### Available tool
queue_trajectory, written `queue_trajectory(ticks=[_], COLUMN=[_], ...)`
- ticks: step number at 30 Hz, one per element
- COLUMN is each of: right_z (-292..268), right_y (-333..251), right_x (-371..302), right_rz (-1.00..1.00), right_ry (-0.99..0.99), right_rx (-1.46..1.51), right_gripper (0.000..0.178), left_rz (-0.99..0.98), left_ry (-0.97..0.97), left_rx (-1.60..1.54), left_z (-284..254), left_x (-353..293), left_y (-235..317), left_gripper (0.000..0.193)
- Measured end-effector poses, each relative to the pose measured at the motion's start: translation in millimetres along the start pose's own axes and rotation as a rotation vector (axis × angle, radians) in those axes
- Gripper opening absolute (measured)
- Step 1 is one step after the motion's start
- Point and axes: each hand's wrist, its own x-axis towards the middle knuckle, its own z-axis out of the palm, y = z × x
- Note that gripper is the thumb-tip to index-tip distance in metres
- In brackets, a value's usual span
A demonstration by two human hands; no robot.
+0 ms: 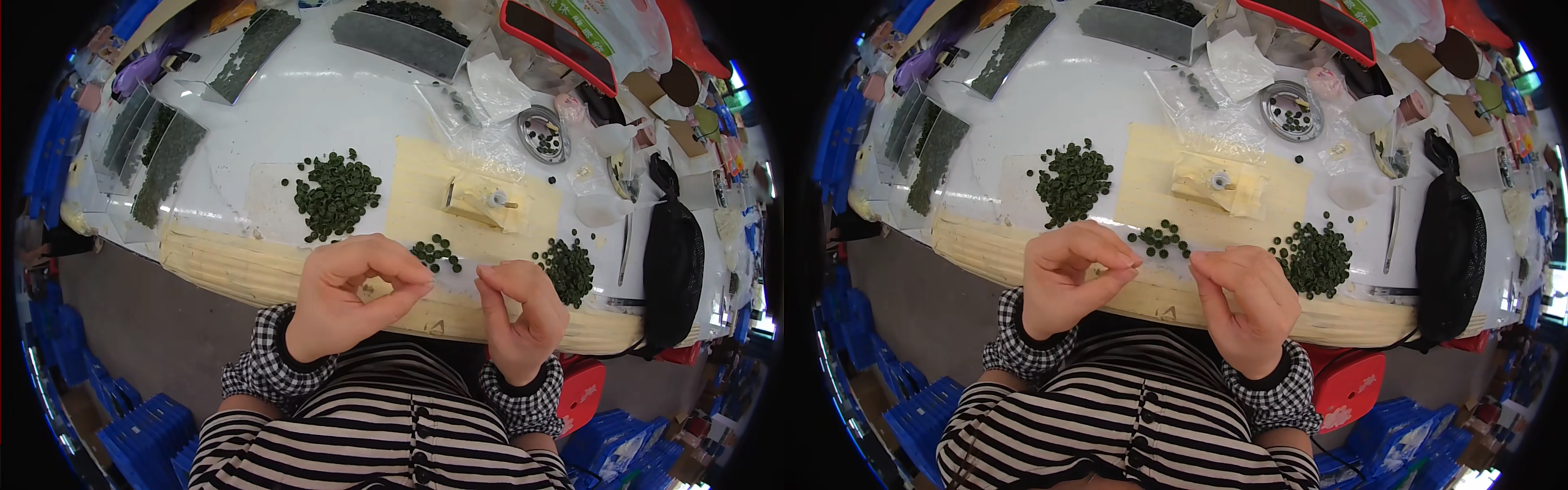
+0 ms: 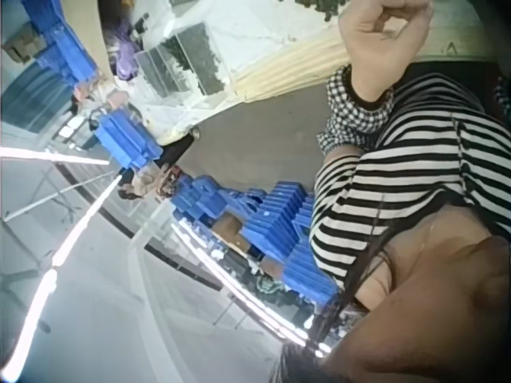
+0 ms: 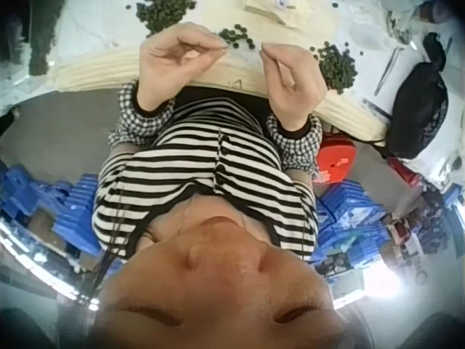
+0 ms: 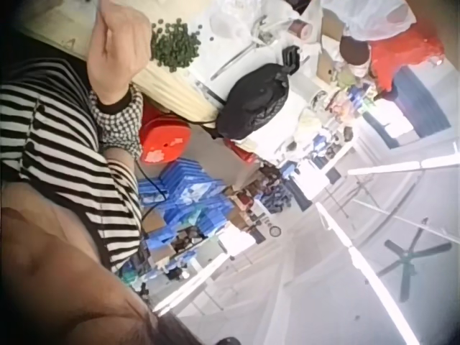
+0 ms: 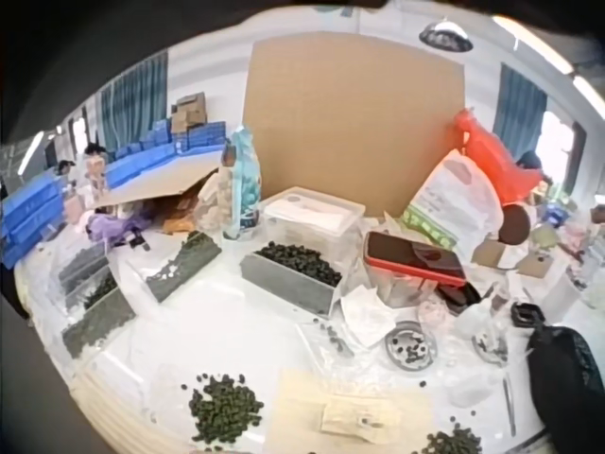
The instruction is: Assembling and inspecting small green plastic components at a workbench.
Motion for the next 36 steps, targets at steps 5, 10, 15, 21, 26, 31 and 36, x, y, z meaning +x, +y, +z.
queue_trajectory(ticks=[5,10,15,21,26,31,36], right_z=[0.0,2.4,7.3,8.0,9.1,11.5,12.0], right_y=[-7.3,-3.8,-2.7,-2.9,-0.1,-0.3,-1.4], right_x=[9.5,6.8,8.9,9.8,9.4,10.1,8.0], right_rz=[0.053,0.180,0.163,0.154,0.116,0.083,0.093], right_ry=[-0.012,-0.015,-0.026,-0.033,-0.049,-0.034,-0.037], right_rx=[0.160,0.285,0.293,0.276,0.252,0.220,0.204], right_gripper=[0.022,0.020,0.018,0.018,0.020,0.020,0.019], left_rz=[-0.128,-0.133,-0.201,-0.227,-0.264,-0.274,-0.304], left_ry=[-0.017,0.067,0.064,0.057,0.032,0.015,0.019], left_rx=[-0.325,-0.304,-0.360,-0.343,-0.311,-0.282,-0.245], left_z=[15.4,18.8,16.4,16.5,15.4,16.5,16.9], left_x=[9.6,8.5,6.5,5.0,4.3,6.0,6.9], left_y=[-10.8,-12.0,-9.4,-9.5,-8.5,-7.7,-6.1], left_gripper=[0.015,0.016,0.018,0.022,0.023,0.022,0.021])
